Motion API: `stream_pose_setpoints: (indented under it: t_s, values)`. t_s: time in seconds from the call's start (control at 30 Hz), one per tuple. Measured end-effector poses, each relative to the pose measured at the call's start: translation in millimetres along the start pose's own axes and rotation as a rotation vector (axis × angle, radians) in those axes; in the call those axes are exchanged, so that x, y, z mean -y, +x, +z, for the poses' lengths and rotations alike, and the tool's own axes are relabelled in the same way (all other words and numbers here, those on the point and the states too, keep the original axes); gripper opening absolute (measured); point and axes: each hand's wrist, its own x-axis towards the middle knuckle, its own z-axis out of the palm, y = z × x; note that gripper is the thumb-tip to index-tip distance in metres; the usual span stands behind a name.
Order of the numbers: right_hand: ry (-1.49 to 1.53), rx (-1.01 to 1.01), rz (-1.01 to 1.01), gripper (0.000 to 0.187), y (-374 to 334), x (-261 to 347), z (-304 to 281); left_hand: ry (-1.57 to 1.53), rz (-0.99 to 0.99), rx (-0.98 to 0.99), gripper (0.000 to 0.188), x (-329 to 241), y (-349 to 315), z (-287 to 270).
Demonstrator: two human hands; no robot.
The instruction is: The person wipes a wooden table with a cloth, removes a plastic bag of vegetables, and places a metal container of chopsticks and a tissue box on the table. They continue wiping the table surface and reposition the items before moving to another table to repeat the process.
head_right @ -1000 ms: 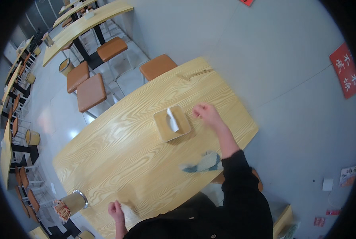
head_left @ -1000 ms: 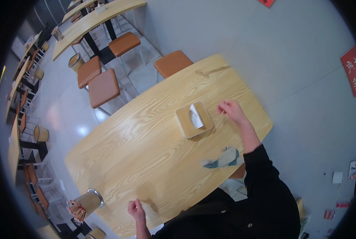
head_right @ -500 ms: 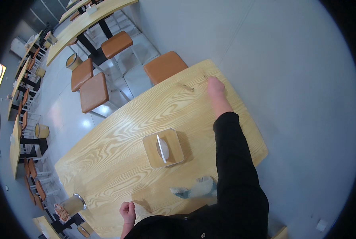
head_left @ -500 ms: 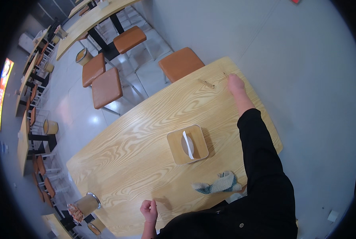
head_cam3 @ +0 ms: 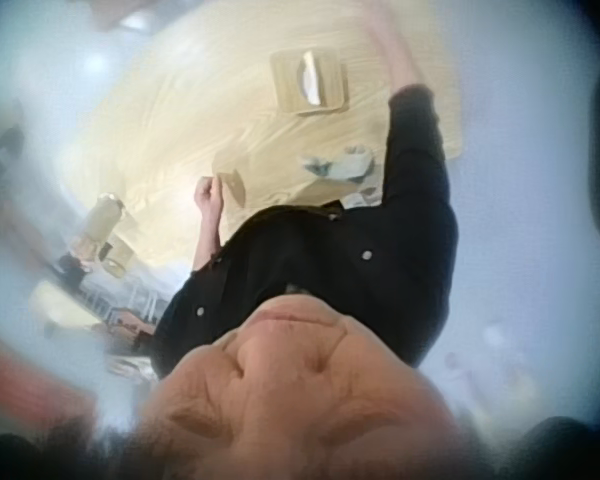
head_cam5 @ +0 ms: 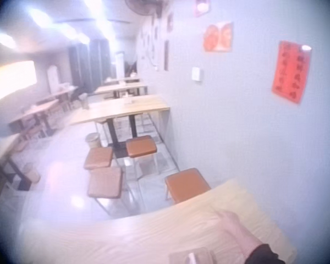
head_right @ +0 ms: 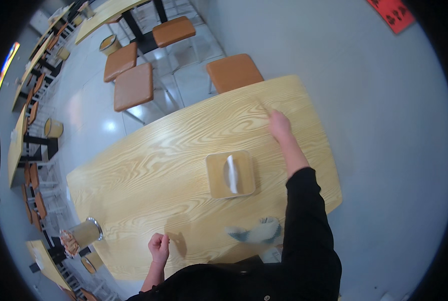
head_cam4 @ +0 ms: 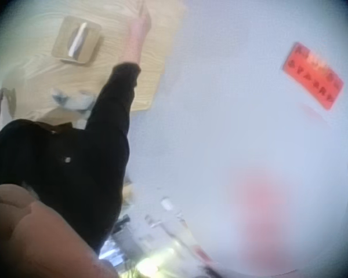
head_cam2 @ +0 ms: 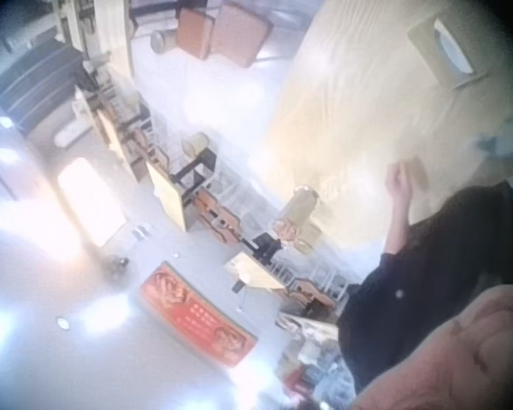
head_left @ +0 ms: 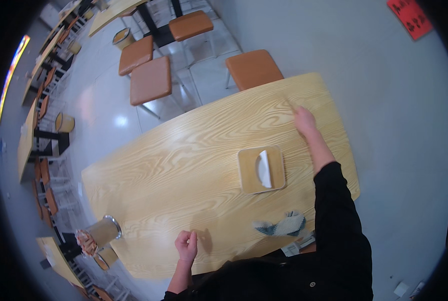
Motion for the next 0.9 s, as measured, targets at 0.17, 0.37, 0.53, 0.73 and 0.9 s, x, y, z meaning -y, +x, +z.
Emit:
stream_pose_setpoints:
  t_s: [0.17, 0.37, 0.53, 0.73, 0.9]
  values:
    - [0.638, 0.158, 0.425, 0.022, -117, -23, -35, -0.092, -0.009, -0.028, 0.022, 14, -3, -32]
    - [0.996, 0.43, 0.543, 0.012, -329, 114, -78, -0.305, -0.052, 0.13, 0.017, 39, -29, -87]
    - [0.924, 1.192, 0.088, 0.014, -435, 337, 17, -0.827, -0.298, 0.257, 0.029, 69, -80, -145]
    - [0.844, 1.699, -0.163, 0.011, -514, 526, 112, -1.056, -0.344, -0.055, 0.051, 146, -126, -243]
    - [0.853, 2.013, 0.195, 0.017, -565, 605, 168, -1.216, -0.211, -0.466, 0.021, 209, -155, -307]
